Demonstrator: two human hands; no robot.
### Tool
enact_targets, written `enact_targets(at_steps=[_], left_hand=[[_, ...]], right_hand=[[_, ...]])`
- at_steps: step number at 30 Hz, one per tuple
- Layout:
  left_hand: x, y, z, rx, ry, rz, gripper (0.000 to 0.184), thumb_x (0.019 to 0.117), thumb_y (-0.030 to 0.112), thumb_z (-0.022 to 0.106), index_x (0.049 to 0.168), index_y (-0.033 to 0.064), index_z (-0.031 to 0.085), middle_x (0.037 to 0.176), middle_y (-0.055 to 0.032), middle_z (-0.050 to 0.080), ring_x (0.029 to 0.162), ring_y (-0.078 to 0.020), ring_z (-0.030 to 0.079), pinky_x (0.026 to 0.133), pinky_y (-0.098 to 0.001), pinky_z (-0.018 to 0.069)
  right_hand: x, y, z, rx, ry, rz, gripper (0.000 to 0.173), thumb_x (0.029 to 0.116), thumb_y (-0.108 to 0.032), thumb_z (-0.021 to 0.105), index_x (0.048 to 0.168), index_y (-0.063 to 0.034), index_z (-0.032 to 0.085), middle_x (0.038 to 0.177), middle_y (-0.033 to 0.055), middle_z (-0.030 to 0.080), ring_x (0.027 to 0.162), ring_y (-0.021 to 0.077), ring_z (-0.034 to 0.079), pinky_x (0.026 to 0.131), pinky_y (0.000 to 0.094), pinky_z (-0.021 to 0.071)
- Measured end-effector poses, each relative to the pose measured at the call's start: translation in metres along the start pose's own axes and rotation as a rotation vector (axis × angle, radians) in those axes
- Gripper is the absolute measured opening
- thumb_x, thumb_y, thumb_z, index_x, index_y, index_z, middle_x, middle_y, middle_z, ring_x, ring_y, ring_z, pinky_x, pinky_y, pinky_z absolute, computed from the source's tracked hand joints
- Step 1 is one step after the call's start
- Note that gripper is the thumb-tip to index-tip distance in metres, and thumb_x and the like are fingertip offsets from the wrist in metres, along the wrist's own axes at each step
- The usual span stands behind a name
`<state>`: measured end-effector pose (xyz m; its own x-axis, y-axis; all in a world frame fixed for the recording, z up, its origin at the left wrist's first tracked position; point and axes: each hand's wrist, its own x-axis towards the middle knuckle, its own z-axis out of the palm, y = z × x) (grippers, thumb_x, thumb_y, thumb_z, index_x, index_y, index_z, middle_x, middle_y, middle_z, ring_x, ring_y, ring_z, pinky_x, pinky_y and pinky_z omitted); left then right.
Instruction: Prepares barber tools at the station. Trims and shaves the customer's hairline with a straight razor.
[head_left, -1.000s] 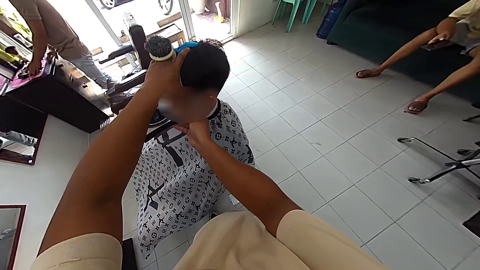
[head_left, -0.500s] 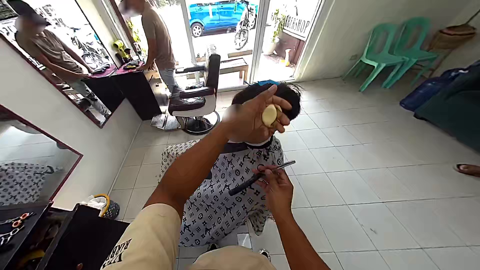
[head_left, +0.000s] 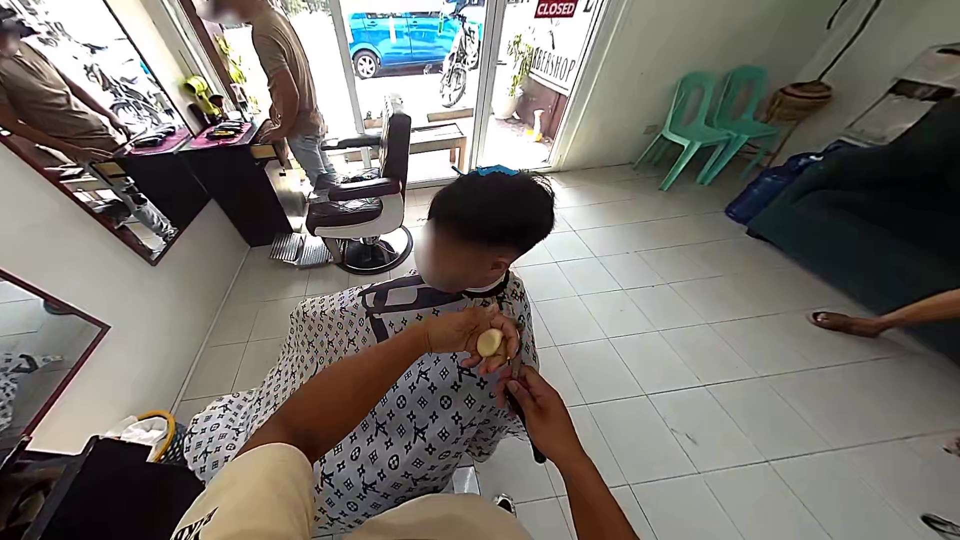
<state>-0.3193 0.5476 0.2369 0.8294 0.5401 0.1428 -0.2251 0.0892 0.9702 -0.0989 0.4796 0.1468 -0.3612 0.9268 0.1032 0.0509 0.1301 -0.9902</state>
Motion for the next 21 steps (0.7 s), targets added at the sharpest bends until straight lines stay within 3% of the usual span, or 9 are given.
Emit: enact_targets(at_steps=[2,4,5,7,9,11,14,17,21], left_hand=[[-0.002,0.017,0.004,0.336,0.306,0.085,0.047,0.1084,0.040,0.031,0.095,0.0109,0.065,0.076,0.0060,0.070,0.059,0.0004,0.062,0.051,-0.0169,0.0485],[0.000,0.052,-0.002,0.798,0.595,0.186,0.018,0.1028,0.013,0.057,0.102,-0.0015,0.068,0.087,-0.0044,0.069,0.074,-0.0065,0.063,0.069,-0.0251,0.0541],[0.003,0.069,-0.008,0.996,0.686,0.244,0.018,0.0980,0.014,0.066,0.102,-0.0035,0.070,0.092,-0.0087,0.071,0.082,-0.0105,0.066,0.076,-0.0297,0.0557],[0.007,0.101,-0.026,1.290,0.735,0.251,0.026,0.0990,0.022,0.065,0.105,-0.0023,0.073,0.115,-0.0131,0.073,0.106,-0.0194,0.069,0.095,-0.0412,0.0557],[0.016,0.126,-0.043,1.460,0.737,0.160,0.032,0.0989,0.031,0.065,0.111,0.0030,0.071,0.139,-0.0129,0.063,0.124,-0.0249,0.063,0.100,-0.0476,0.0529],[0.024,0.137,-0.058,1.548,0.725,0.041,0.050,0.0934,0.039,0.072,0.132,0.0079,0.065,0.155,-0.0139,0.049,0.138,-0.0324,0.052,0.110,-0.0559,0.0431],[0.035,0.136,-0.070,1.670,0.685,-0.174,0.082,0.0810,0.044,0.084,0.149,0.0132,0.051,0.162,-0.0154,0.038,0.139,-0.0419,0.048,0.110,-0.0645,0.0394],[0.043,0.131,-0.071,1.698,0.655,-0.357,0.100,0.0718,0.041,0.092,0.154,0.0125,0.042,0.157,-0.0205,0.042,0.133,-0.0466,0.051,0.103,-0.0685,0.0425],[0.044,0.119,-0.071,1.751,0.674,-0.423,0.117,0.0633,0.043,0.095,0.159,0.0140,0.033,0.161,-0.0208,0.036,0.132,-0.0503,0.049,0.100,-0.0728,0.0409]], right_hand=[[-0.001,0.001,0.010,0.188,0.099,-0.120,0.020,0.1051,-0.007,0.041,0.117,-0.0026,0.057,0.095,-0.0018,0.075,0.075,0.0066,0.072,0.064,0.0217,0.0603],[0.007,-0.002,0.018,0.251,0.164,-0.053,0.022,0.1045,-0.005,0.042,0.120,0.0019,0.056,0.100,0.0052,0.076,0.080,0.0149,0.075,0.067,0.0300,0.0642],[0.011,-0.005,0.022,0.248,0.170,0.027,0.024,0.1046,-0.004,0.044,0.123,0.0055,0.056,0.103,0.0093,0.075,0.084,0.0188,0.076,0.069,0.0338,0.0650],[0.025,-0.015,0.034,0.285,0.188,0.156,0.025,0.1046,-0.003,0.050,0.126,0.0078,0.057,0.107,0.0139,0.074,0.087,0.0221,0.076,0.071,0.0368,0.0651],[0.049,-0.027,0.048,0.395,0.249,0.203,0.023,0.1034,-0.002,0.055,0.124,0.0074,0.059,0.104,0.0153,0.074,0.085,0.0220,0.076,0.069,0.0362,0.0646],[0.076,-0.032,0.065,0.543,0.332,0.187,0.019,0.1020,0.001,0.056,0.119,0.0087,0.059,0.097,0.0176,0.073,0.080,0.0238,0.075,0.069,0.0383,0.0649],[0.110,-0.030,0.095,0.735,0.400,0.153,0.020,0.1017,-0.001,0.058,0.122,0.0029,0.059,0.098,0.0152,0.072,0.079,0.0244,0.074,0.069,0.0419,0.0642],[0.130,-0.036,0.119,0.860,0.417,0.151,0.019,0.1025,-0.007,0.060,0.121,-0.0018,0.060,0.099,0.0112,0.069,0.079,0.0215,0.072,0.069,0.0415,0.0638],[0.148,-0.049,0.137,1.017,0.459,0.198,0.019,0.1019,-0.004,0.059,0.121,0.0006,0.057,0.094,0.0122,0.069,0.076,0.0216,0.072,0.068,0.0405,0.0635]])
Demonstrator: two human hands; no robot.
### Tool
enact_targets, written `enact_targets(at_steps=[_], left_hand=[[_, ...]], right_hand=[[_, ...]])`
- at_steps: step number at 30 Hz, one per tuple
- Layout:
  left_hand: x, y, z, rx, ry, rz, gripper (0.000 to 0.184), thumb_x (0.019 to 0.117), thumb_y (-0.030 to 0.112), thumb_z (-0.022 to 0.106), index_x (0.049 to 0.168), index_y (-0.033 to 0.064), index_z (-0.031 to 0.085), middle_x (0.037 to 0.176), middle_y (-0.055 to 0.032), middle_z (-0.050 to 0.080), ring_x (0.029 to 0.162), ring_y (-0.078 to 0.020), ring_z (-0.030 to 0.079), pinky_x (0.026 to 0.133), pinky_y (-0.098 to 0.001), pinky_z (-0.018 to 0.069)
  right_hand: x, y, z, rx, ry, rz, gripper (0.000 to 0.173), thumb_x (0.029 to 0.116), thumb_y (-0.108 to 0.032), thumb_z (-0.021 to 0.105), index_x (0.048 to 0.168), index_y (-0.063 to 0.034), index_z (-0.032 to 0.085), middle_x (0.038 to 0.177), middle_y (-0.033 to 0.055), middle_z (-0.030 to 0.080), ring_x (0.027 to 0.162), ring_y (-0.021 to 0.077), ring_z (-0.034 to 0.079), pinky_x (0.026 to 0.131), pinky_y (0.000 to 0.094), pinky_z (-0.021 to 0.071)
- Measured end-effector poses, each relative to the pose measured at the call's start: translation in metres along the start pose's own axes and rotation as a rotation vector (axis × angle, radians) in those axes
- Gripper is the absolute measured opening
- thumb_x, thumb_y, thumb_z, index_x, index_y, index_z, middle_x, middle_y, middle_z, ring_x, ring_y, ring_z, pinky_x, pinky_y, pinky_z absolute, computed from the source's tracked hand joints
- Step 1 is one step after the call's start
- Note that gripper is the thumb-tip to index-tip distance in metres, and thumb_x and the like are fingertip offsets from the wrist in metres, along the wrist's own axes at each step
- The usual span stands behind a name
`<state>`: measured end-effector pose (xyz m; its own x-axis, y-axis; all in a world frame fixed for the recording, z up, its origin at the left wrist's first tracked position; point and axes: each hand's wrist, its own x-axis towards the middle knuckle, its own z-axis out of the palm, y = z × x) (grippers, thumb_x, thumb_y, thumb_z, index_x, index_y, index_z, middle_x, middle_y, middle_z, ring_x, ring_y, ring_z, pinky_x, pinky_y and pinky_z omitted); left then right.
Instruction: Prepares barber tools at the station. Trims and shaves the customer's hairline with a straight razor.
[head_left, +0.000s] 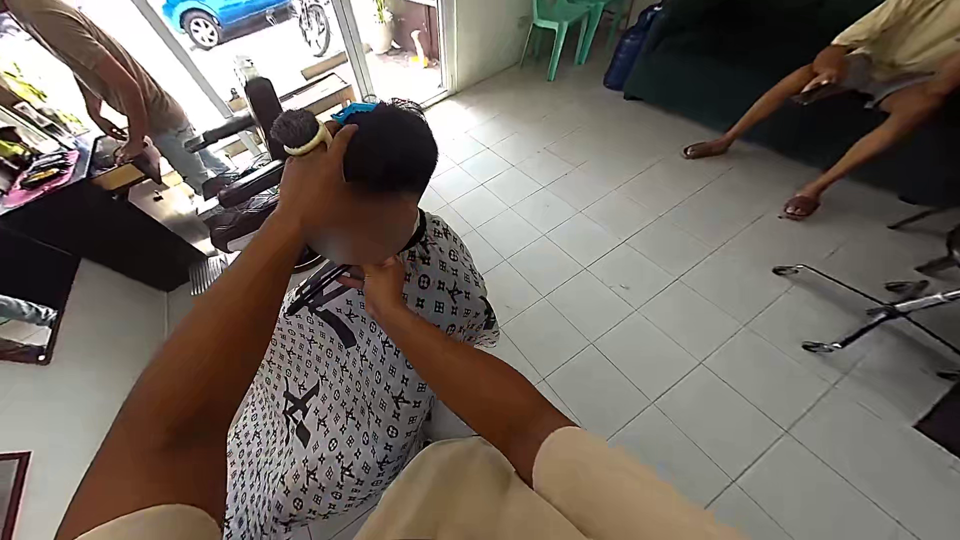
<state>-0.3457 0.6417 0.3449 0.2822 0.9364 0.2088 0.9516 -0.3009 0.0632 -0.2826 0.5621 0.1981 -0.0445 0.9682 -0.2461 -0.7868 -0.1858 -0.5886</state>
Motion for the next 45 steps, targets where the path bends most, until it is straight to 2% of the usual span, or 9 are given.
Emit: enact_targets(at_steps=[8,17,33,37,39,40,42,43,45], left_hand=[[-0.001,-0.007,0.024,0.018,0.079,0.025,0.127,0.0599,0.039,0.096,0.162,0.0159,0.025,0.167,-0.0184,0.024,0.148,-0.0447,0.033,0.112,-0.0701,0.0291],[-0.001,-0.010,0.024,-0.020,0.107,0.032,0.120,0.0607,0.035,0.095,0.160,0.0169,0.031,0.163,-0.0196,0.031,0.148,-0.0436,0.032,0.115,-0.0694,0.0235],[0.000,-0.011,0.023,-0.037,0.063,0.011,0.118,0.0630,0.032,0.093,0.161,0.0196,0.028,0.165,-0.0162,0.029,0.150,-0.0412,0.030,0.115,-0.0689,0.0235],[0.001,-0.014,0.022,-0.097,0.083,0.038,0.119,0.0635,0.033,0.093,0.162,0.0194,0.027,0.166,-0.0170,0.026,0.150,-0.0430,0.027,0.114,-0.0714,0.0232],[-0.008,-0.011,0.012,-0.307,0.230,0.103,0.111,0.0710,0.039,0.091,0.160,0.0107,0.030,0.164,-0.0214,0.028,0.150,-0.0394,0.029,0.119,-0.0617,0.0263],[-0.014,-0.009,0.007,-0.464,0.382,0.170,0.102,0.0782,0.043,0.086,0.157,0.0036,0.034,0.159,-0.0218,0.036,0.144,-0.0323,0.040,0.116,-0.0496,0.0358],[-0.022,-0.003,0.007,-0.841,0.531,0.374,0.064,0.0996,0.039,0.062,0.143,-0.0009,0.039,0.136,-0.0080,0.055,0.106,-0.0116,0.063,0.083,-0.0268,0.0562],[-0.026,0.001,0.011,-1.083,0.412,0.442,0.043,0.1055,0.040,0.049,0.133,0.0081,0.047,0.122,0.0001,0.063,0.094,-0.0100,0.067,0.070,-0.0265,0.0576],[-0.038,0.008,0.039,-1.360,0.096,0.422,0.045,0.1054,0.053,0.042,0.108,0.0164,0.067,0.092,0.0019,0.077,0.069,-0.0099,0.072,0.052,-0.0262,0.0585]], right_hand=[[0.006,0.000,0.016,0.043,0.039,0.025,0.019,0.1018,-0.003,0.060,0.120,0.0017,0.057,0.094,0.0133,0.068,0.076,0.0229,0.072,0.068,0.0414,0.0635],[0.010,0.008,0.010,0.097,0.076,0.076,0.015,0.1039,-0.005,0.056,0.119,-0.0009,0.055,0.094,0.0134,0.067,0.076,0.0240,0.071,0.068,0.0426,0.0628],[0.010,0.019,0.010,0.208,0.029,0.050,0.015,0.1057,-0.004,0.052,0.121,-0.0026,0.051,0.098,0.0140,0.068,0.083,0.0258,0.073,0.074,0.0424,0.0635],[0.014,0.025,0.005,0.302,0.080,0.133,0.012,0.1076,-0.008,0.049,0.119,-0.0046,0.047,0.097,0.0139,0.065,0.081,0.0258,0.071,0.075,0.0413,0.0626],[0.009,0.023,-0.005,0.266,0.041,0.123,0.011,0.1079,-0.010,0.049,0.118,-0.0055,0.048,0.097,0.0132,0.068,0.082,0.0248,0.073,0.075,0.0396,0.0631],[0.004,0.020,-0.014,0.208,-0.013,0.093,0.013,0.1083,-0.011,0.049,0.120,-0.0060,0.049,0.099,0.0123,0.070,0.084,0.0240,0.074,0.076,0.0393,0.0631],[-0.008,0.006,-0.044,0.031,-0.118,0.029,0.017,0.1090,-0.013,0.047,0.125,-0.0089,0.053,0.106,0.0094,0.072,0.089,0.0224,0.075,0.079,0.0386,0.0635],[-0.014,-0.003,-0.063,-0.029,-0.129,0.004,0.018,0.1085,-0.010,0.047,0.124,-0.0078,0.054,0.106,0.0107,0.072,0.090,0.0244,0.075,0.079,0.0409,0.0636],[-0.025,-0.025,-0.105,-0.103,-0.060,-0.018,0.016,0.1065,-0.004,0.048,0.120,-0.0032,0.057,0.103,0.0141,0.073,0.089,0.0279,0.075,0.078,0.0441,0.0640]])
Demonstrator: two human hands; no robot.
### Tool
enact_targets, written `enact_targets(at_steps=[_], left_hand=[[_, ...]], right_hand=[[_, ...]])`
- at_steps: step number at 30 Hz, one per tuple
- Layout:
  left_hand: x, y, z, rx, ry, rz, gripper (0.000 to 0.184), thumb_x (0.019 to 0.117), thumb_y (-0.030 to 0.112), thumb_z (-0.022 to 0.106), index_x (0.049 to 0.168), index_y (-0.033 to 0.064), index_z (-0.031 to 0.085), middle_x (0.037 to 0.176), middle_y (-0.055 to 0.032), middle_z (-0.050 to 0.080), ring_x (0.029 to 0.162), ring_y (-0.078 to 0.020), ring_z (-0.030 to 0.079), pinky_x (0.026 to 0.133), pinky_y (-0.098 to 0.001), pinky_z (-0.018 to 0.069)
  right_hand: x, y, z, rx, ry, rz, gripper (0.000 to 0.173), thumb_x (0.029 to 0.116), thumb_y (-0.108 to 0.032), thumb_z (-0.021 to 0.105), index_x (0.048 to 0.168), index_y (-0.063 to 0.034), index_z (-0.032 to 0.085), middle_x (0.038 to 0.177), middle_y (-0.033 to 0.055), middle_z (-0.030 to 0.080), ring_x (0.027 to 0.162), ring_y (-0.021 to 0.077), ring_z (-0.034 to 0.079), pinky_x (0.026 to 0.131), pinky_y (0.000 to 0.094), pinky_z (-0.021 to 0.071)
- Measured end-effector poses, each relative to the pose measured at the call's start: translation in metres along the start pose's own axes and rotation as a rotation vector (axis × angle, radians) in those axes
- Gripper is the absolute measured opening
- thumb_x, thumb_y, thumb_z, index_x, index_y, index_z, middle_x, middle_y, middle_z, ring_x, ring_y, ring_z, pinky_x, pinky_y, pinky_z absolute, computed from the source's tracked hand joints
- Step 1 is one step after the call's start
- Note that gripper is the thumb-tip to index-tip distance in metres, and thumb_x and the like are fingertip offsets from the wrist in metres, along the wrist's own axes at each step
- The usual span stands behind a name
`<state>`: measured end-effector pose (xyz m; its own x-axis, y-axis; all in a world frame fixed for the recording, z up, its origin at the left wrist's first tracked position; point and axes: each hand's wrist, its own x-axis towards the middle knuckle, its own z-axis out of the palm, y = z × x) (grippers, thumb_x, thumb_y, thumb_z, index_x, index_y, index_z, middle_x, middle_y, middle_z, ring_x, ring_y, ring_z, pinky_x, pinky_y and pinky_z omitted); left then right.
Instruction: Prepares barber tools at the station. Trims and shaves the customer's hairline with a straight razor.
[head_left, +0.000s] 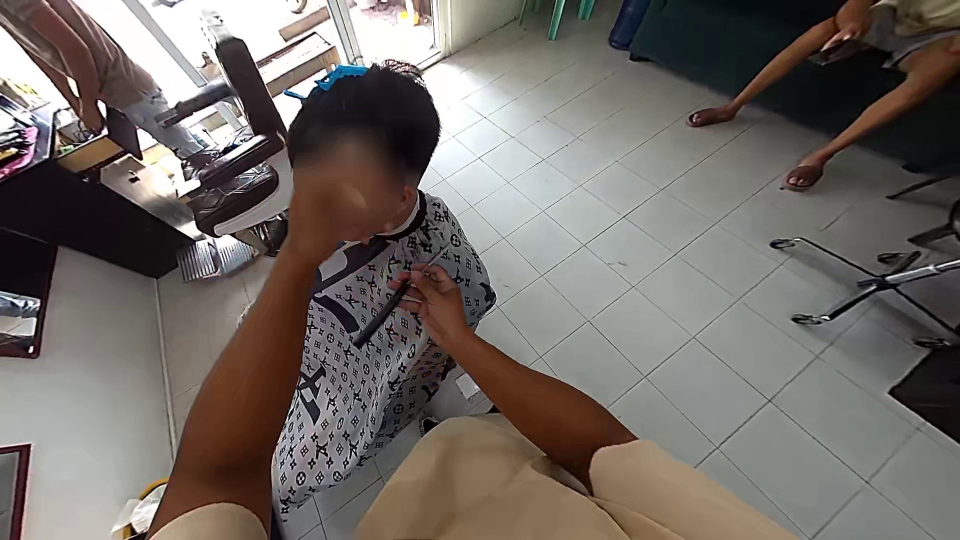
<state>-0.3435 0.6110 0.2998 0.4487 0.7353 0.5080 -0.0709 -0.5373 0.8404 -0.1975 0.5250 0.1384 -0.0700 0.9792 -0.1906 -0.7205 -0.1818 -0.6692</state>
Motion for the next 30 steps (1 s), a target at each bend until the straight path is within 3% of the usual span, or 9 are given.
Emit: enact_targets(at_steps=[2,4,7,11,15,20,23,27,30], left_hand=[[-0.021,-0.034,0.014,0.104,-0.100,-0.171,0.032,0.1047,0.036,0.053,0.103,0.0089,0.070,0.086,-0.0004,0.076,0.066,-0.0068,0.070,0.053,-0.0231,0.0560],[-0.038,-0.061,0.028,0.366,-0.186,-0.467,0.022,0.1011,0.018,0.061,0.113,0.0013,0.068,0.090,-0.0062,0.072,0.070,-0.0098,0.065,0.061,-0.0277,0.0545],[-0.058,-0.095,0.039,0.521,-0.222,-0.793,0.030,0.1003,0.020,0.066,0.125,0.0037,0.065,0.090,-0.0119,0.071,0.068,-0.0178,0.066,0.061,-0.0362,0.0567],[-0.055,-0.091,0.056,0.554,0.048,-0.829,0.032,0.1033,0.025,0.058,0.125,0.0022,0.064,0.098,-0.0095,0.073,0.075,-0.0148,0.069,0.065,-0.0328,0.0584],[-0.006,-0.084,0.094,0.477,-0.251,-1.245,0.038,0.1049,0.027,0.058,0.135,0.0034,0.058,0.101,-0.0182,0.071,0.081,-0.0297,0.070,0.070,-0.0489,0.0590],[0.066,-0.122,0.220,-0.205,-0.073,-0.564,0.028,0.1042,0.039,0.056,0.118,0.0167,0.068,0.087,0.0022,0.074,0.064,-0.0042,0.068,0.052,-0.0206,0.0568],[0.112,-0.217,0.279,-0.723,0.035,-0.230,0.041,0.1070,0.046,0.046,0.120,0.0152,0.070,0.091,-0.0031,0.075,0.069,-0.0077,0.071,0.058,-0.0206,0.0583],[0.175,-0.321,0.274,-0.869,0.293,-0.091,0.046,0.1042,0.052,0.046,0.112,0.0146,0.072,0.090,-0.0047,0.074,0.067,-0.0103,0.070,0.056,-0.0224,0.0567],[0.239,-0.370,0.228,-0.909,0.194,-0.036,0.054,0.1018,0.060,0.045,0.110,0.0155,0.074,0.089,-0.0032,0.074,0.068,-0.0111,0.070,0.057,-0.0237,0.0567]], right_hand=[[-0.004,-0.024,-0.045,-0.037,0.100,-0.026,0.014,0.1056,-0.002,0.048,0.118,-0.0008,0.055,0.099,0.0146,0.074,0.087,0.0275,0.075,0.075,0.0426,0.0643],[-0.005,-0.052,-0.093,-0.075,0.171,-0.058,0.014,0.1067,-0.003,0.045,0.119,-0.0006,0.051,0.099,0.0138,0.074,0.087,0.0273,0.076,0.075,0.0421,0.0647],[-0.005,-0.096,-0.163,-0.114,0.262,-0.089,0.014,0.1077,-0.003,0.042,0.119,-0.0018,0.050,0.099,0.0122,0.075,0.087,0.0282,0.077,0.074,0.0436,0.0656],[0.005,-0.159,-0.253,-0.167,0.316,-0.124,0.014,0.1069,-0.002,0.043,0.116,-0.0040,0.055,0.100,0.0100,0.077,0.085,0.0266,0.078,0.070,0.0413,0.0664],[0.023,-0.227,-0.317,-0.343,0.107,-0.132,0.017,0.1026,-0.002,0.045,0.110,-0.0063,0.060,0.102,0.0079,0.077,0.084,0.0234,0.077,0.067,0.0367,0.0652],[0.102,-0.279,-0.333,-0.684,-0.287,0.032,0.020,0.1060,-0.008,0.043,0.116,-0.0025,0.060,0.104,0.0043,0.076,0.082,0.0125,0.074,0.067,0.0286,0.0622],[0.184,-0.282,-0.325,-1.055,-0.565,0.073,0.026,0.1079,-0.012,0.044,0.116,0.0018,0.064,0.100,0.0065,0.073,0.077,0.0087,0.066,0.069,0.0265,0.0546],[0.273,-0.281,-0.299,-0.456,-0.361,-0.218,0.022,0.1083,-0.031,0.049,0.112,-0.0196,0.067,0.096,-0.0023,0.076,0.076,0.0034,0.069,0.067,0.0188,0.0572],[0.368,-0.314,-0.292,-0.727,-0.286,-0.159,0.021,0.1083,-0.012,0.042,0.111,-0.0048,0.062,0.093,0.0005,0.074,0.072,0.0030,0.067,0.063,0.0183,0.0543]])
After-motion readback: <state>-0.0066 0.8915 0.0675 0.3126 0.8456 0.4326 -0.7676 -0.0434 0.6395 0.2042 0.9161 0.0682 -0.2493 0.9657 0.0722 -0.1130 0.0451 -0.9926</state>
